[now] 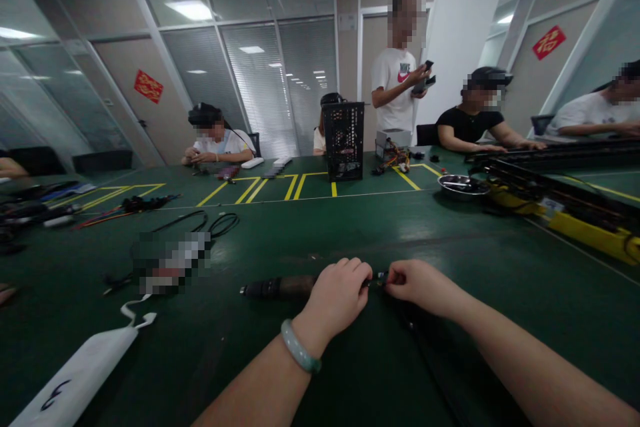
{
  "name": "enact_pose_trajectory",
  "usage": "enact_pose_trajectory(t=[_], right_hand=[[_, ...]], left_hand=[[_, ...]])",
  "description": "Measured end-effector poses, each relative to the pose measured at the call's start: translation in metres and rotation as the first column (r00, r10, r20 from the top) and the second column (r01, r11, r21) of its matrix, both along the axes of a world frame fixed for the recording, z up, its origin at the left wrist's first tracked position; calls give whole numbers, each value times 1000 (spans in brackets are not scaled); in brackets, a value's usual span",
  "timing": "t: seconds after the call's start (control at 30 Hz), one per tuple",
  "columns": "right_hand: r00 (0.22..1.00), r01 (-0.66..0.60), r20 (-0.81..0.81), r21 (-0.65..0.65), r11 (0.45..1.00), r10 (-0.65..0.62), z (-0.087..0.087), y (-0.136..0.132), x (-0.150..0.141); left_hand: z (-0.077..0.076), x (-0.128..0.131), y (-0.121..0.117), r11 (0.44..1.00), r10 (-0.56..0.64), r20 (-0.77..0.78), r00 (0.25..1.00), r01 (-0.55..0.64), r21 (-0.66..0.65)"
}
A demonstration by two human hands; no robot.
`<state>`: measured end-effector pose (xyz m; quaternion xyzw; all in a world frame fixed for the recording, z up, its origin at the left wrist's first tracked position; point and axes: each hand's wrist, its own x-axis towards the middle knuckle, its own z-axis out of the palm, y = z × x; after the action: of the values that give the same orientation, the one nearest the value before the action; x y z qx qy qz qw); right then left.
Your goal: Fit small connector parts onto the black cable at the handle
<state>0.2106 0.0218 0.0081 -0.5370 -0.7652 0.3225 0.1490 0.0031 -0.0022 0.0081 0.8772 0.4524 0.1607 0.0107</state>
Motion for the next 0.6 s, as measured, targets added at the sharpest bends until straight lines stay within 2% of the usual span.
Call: enact_pose_trajectory(t=[0.07,0.27,0.43,0.6], right_hand=[[998,-10,64,54,999,6,-1,-1,0],[994,12,106,96,995,-22,0,-8,-11],[993,39,104,143,989,-54,-3,-12,-19],[998,8,61,138,990,-17,0,-14,-20]], left_hand=[[1,1,0,1000,4,-11,1000,-4,-7],[1,1,-1,1000,6,13,1000,-6,-11],[-2,-2,-1,1000,5,55,998,-4,-6],[-2,-3,-2,1000,-21,77,997,22,-11]])
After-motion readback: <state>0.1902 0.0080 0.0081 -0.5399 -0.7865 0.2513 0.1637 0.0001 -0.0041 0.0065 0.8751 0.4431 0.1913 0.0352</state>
